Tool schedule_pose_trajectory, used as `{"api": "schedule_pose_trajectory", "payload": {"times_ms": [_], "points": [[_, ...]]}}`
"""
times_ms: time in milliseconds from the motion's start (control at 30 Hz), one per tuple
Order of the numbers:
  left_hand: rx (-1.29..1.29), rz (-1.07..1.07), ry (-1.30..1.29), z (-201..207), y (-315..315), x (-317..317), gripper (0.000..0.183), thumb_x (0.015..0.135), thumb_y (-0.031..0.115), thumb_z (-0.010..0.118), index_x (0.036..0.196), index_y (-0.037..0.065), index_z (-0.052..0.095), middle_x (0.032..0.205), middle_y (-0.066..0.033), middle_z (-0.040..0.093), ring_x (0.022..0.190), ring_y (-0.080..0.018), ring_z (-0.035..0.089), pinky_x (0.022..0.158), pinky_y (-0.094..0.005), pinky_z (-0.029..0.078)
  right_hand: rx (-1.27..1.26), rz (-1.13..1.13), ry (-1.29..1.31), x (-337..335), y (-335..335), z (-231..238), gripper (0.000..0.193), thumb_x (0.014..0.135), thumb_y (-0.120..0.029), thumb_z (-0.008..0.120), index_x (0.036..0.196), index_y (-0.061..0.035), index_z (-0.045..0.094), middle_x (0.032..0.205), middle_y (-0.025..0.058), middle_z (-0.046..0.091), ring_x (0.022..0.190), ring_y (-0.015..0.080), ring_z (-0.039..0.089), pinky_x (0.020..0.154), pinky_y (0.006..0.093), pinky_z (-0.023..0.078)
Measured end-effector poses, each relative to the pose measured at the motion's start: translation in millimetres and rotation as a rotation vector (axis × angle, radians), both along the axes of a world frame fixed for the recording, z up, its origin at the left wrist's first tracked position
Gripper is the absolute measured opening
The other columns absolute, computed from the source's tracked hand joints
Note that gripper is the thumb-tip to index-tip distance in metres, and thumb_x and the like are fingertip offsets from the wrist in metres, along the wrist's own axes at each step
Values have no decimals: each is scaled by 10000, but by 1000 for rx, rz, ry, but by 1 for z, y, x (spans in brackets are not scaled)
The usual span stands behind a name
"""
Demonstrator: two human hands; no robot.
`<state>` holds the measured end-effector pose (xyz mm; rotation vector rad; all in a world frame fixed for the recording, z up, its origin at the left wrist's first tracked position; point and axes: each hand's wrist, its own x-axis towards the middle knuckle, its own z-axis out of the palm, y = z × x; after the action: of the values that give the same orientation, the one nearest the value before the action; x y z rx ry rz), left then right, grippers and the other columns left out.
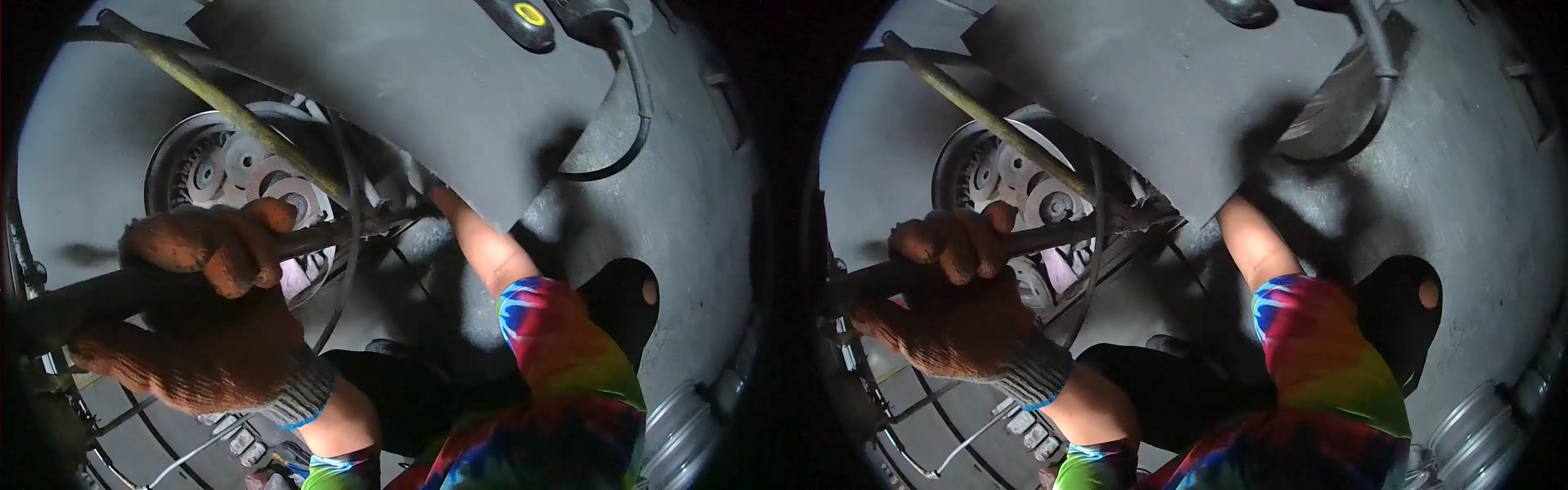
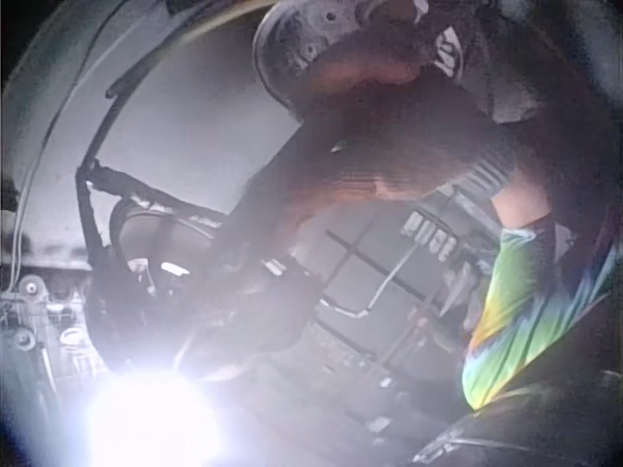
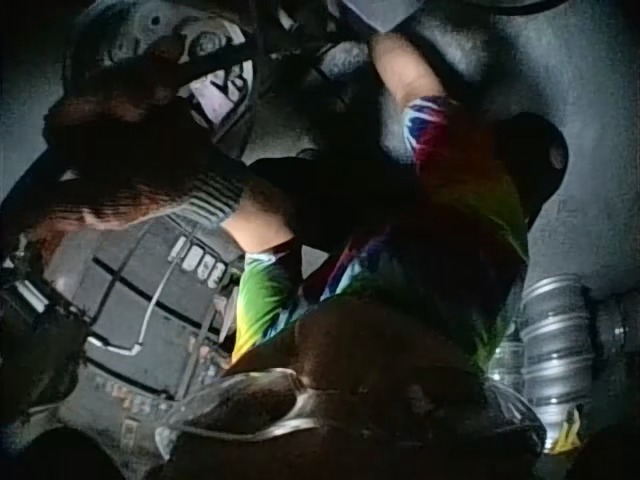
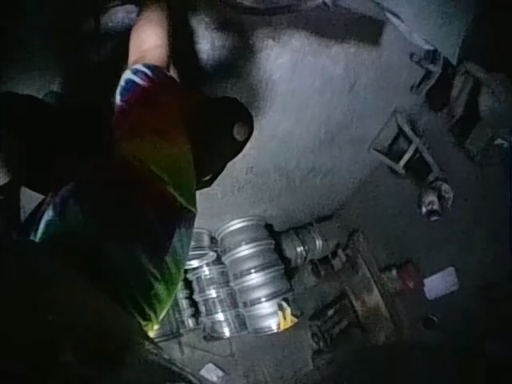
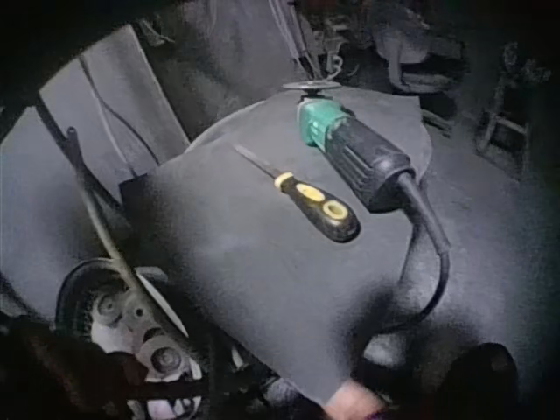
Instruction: The person uses a metal file to smooth the edges of a car wheel rim and then polishes the wheel with a power angle grinder.
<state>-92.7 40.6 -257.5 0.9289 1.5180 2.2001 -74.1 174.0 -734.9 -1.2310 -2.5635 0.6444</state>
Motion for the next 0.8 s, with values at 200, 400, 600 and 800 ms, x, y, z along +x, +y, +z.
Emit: {"api": "schedule_pose_trajectory", "payload": {"times_ms": [200,400,600,800], "points": [[6,-38,12,-2,-13,-6,805,961,775,329,884,35,637,615,-66,405,552,-215,365,702,-477,435,-69,-42,-19,-8,5,16,325,965,-303,599,1183,-67,644,1077,204,717,987,373,705,833,466,547],[109,-17,-169,-22,-8,-3,804,923,824,362,846,53,578,658,-93,527,599,-263,510,736,-505,485,-294,-301,155,42,-19,100,287,968,-301,608,1094,-56,688,1038,195,727,981,373,702,815,452,544],[-661,423,575,-82,-82,-20,538,1071,524,342,1081,34,564,990,-150,635,994,-281,610,976,-430,474,-608,-193,689,168,-115,393,150,944,-166,664,1023,-46,706,932,146,731,907,291,713,820,390,548],[-1222,41,271,43,-112,47,382,1071,269,411,1232,-16,608,1234,-208,644,1175,-348,601,1019,-447,475,617,67,-212,47,53,524,317,947,-292,569,1168,-72,627,1059,177,638,921,316,638,702,456,526]]}}
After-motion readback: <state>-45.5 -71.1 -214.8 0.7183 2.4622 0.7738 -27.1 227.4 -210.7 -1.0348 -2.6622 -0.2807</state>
